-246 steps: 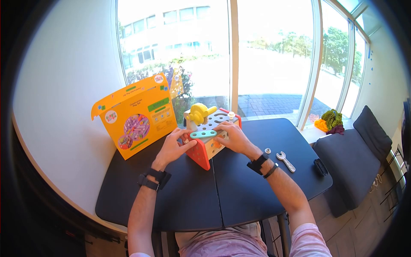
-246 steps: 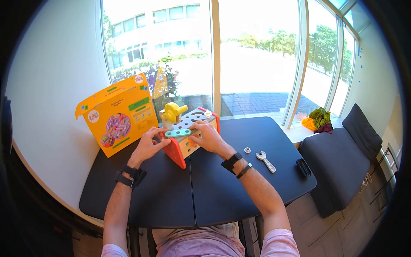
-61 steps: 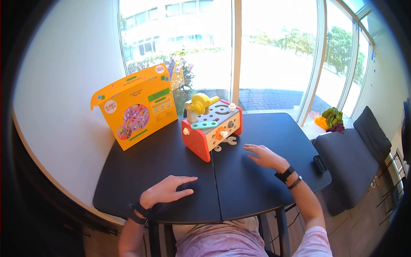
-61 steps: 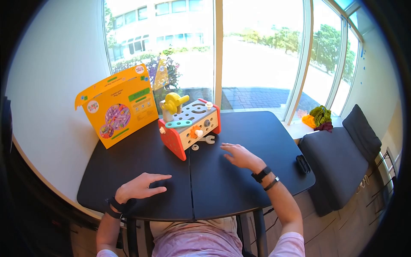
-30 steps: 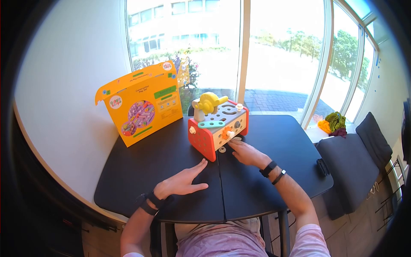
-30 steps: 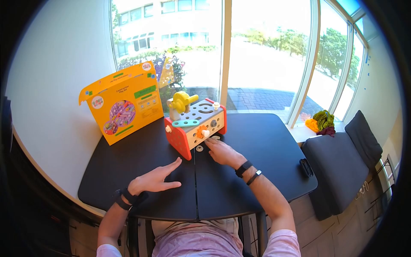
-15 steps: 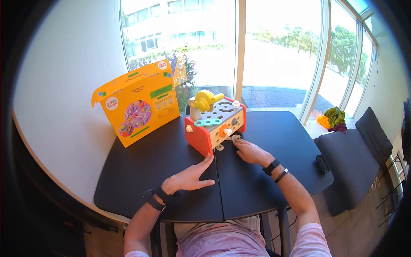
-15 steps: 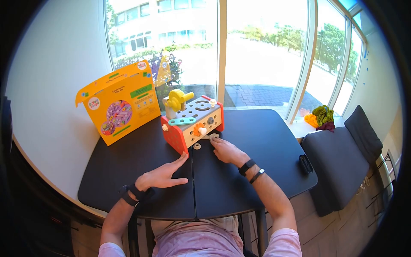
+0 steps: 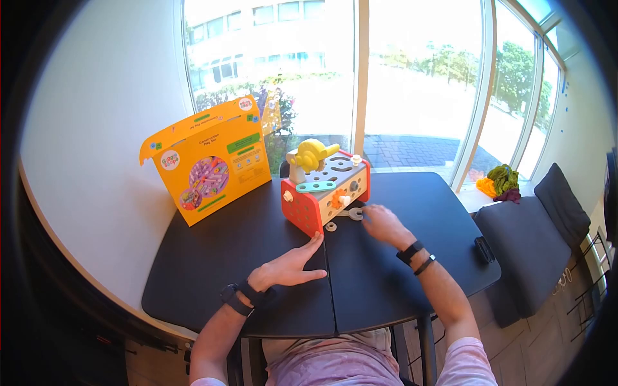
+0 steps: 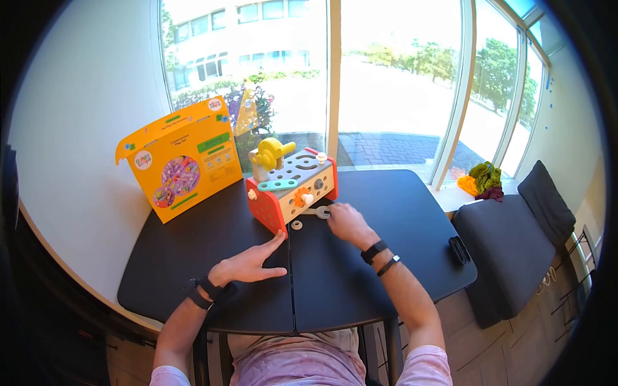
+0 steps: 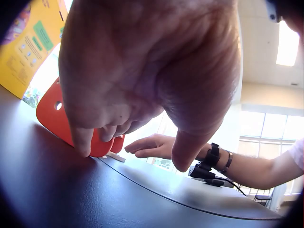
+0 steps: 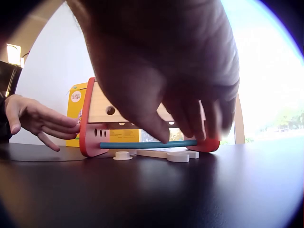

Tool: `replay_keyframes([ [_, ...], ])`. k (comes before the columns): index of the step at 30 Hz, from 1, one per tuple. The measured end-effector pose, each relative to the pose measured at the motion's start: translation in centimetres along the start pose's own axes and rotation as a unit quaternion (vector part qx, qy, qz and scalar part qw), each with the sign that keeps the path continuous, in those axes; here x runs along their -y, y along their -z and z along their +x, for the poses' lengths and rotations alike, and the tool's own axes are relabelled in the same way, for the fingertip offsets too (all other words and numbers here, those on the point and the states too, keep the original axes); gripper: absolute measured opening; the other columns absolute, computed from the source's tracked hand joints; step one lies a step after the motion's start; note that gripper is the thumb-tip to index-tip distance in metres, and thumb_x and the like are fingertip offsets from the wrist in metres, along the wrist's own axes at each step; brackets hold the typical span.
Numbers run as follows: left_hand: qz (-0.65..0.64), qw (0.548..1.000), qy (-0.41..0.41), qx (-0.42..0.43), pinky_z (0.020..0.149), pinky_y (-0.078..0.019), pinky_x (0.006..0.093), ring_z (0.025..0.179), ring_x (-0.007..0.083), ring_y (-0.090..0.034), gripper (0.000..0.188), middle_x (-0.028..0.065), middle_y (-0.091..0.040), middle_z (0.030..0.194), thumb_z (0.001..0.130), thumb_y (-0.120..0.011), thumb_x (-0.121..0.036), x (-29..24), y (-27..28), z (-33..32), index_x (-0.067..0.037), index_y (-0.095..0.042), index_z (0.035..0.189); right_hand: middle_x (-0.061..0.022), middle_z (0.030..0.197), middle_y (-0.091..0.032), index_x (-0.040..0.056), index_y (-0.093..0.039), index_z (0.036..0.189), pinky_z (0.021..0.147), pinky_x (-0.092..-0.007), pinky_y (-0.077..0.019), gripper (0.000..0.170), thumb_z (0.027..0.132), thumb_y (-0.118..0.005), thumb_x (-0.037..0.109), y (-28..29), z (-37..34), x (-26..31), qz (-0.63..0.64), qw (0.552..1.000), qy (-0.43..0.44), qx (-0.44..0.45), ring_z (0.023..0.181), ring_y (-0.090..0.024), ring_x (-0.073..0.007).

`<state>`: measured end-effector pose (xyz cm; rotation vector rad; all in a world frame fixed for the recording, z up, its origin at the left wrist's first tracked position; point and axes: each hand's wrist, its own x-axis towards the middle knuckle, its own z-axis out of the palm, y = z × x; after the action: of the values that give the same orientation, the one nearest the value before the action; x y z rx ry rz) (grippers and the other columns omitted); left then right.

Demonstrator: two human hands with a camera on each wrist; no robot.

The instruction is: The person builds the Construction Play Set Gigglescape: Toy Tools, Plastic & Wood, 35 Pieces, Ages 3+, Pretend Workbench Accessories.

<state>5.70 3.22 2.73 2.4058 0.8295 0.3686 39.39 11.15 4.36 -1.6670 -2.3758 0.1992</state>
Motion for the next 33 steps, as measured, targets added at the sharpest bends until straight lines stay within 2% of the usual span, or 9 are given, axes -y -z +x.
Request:
replay_keyframes([
  [1,0.000,1.000,0.002,-0.001,0.139,-0.0220,0.0419,0.170,0.0427,-0.019,0.107,0.0372,-0.013,0.181,0.108,-0.071,-0.047,-0.1,0.1,-0.1,0.012,-0.010,0.174,-0.0304,0.147,-0.063,-0.0085,-0.057,0.149,0.122,-0.0501,-0.0482,0.055,0.102,-0.065,0.018,0.7,0.6,0.0,-0.013,0.998,-0.056,0.009,0.142,-0.058,-0.0458],
  [4,-0.002,1.000,0.005,0.000,0.139,-0.0218,0.0418,0.170,0.0426,-0.019,0.108,0.0371,-0.014,0.181,0.108,-0.071,-0.047,-0.2,0.4,-0.1,0.012,-0.009,0.174,-0.0308,0.152,-0.062,-0.0076,-0.053,0.155,0.122,-0.0493,-0.0490,0.062,0.101,-0.067,0.019,-0.6,2.8,-3.3,0.042,0.984,-0.102,-0.142,0.144,-0.059,-0.0457],
  [7,-0.006,1.000,0.009,0.000,0.139,-0.0218,0.0418,0.170,0.0426,-0.020,0.108,0.0368,-0.014,0.181,0.107,-0.071,-0.047,-0.2,0.3,-0.1,0.011,-0.010,0.174,-0.0272,0.157,-0.062,-0.0063,-0.046,0.163,0.122,-0.0445,-0.0503,0.065,0.105,-0.067,0.016,-1.9,5.3,-5.9,0.169,0.967,-0.080,-0.172,0.148,-0.060,-0.0396],
  [10,-0.008,1.000,0.008,-0.006,0.139,-0.0220,0.0419,0.170,0.0427,-0.020,0.107,0.0363,-0.014,0.181,0.107,-0.071,-0.048,-0.3,0.6,-0.1,0.011,-0.011,0.174,-0.0232,0.160,-0.062,-0.0051,-0.044,0.166,0.123,-0.0404,-0.0495,0.065,0.108,-0.067,0.011,-2.3,6.9,-6.2,0.430,0.898,-0.017,-0.095,0.152,-0.058,-0.0324],
  [19,-0.012,1.000,0.020,-0.010,0.139,-0.0225,0.0414,0.170,0.0413,-0.022,0.105,0.0352,-0.017,0.181,0.107,-0.072,-0.047,-0.8,1.0,-0.9,0.010,-0.015,0.174,-0.0212,0.160,-0.062,-0.0048,-0.048,0.163,0.123,-0.0394,-0.0500,0.061,0.108,-0.070,0.011,-1.6,6.2,-5.2,0.418,0.904,-0.021,-0.089,0.151,-0.059,-0.0295],
  [22,-0.002,1.000,0.014,-0.018,0.138,-0.0248,0.0413,0.169,0.0410,-0.026,0.105,0.0349,-0.019,0.181,0.107,-0.072,-0.046,-0.6,0.7,-0.9,0.010,-0.014,0.174,-0.0195,0.168,-0.055,-0.0030,-0.041,0.169,0.129,-0.0392,-0.0428,0.063,0.110,-0.063,0.006,-0.8,5.7,-4.8,0.410,0.910,-0.032,-0.052,0.158,-0.051,-0.0280],
  [24,0.009,1.000,0.004,-0.025,0.136,-0.0287,0.0415,0.167,0.0409,-0.032,0.108,0.0346,-0.024,0.180,0.107,-0.074,-0.047,-0.1,0.6,-1.0,0.009,-0.012,0.175,-0.0196,0.168,-0.054,-0.0030,-0.041,0.169,0.130,-0.0393,-0.0422,0.063,0.110,-0.063,0.005,-0.8,5.8,-4.8,0.413,0.909,-0.033,-0.050,0.158,-0.051,-0.0281],
  [30,0.004,1.000,-0.002,-0.024,0.135,-0.0297,0.0416,0.166,0.0402,-0.034,0.105,0.0327,-0.027,0.180,0.108,-0.073,-0.046,0.4,0.4,-0.7,0.008,-0.013,0.175,-0.0197,0.170,-0.051,-0.0025,-0.039,0.170,0.131,-0.0397,-0.0404,0.065,0.109,-0.060,0.002,-0.6,5.9,-4.8,0.425,0.904,-0.033,-0.039,0.160,-0.047,-0.0282],
  [33,-0.029,0.999,0.012,-0.007,0.139,-0.0225,0.0407,0.170,0.0403,-0.023,0.103,0.0336,-0.018,0.182,0.107,-0.072,-0.045,0.0,0.7,-0.5,0.009,-0.015,0.174,-0.0199,0.172,-0.049,-0.0022,-0.037,0.171,0.132,-0.0403,-0.0402,0.066,0.109,-0.059,0.001,-0.4,6.0,-4.5,0.422,0.905,-0.038,-0.036,0.161,-0.046,-0.0284],
])
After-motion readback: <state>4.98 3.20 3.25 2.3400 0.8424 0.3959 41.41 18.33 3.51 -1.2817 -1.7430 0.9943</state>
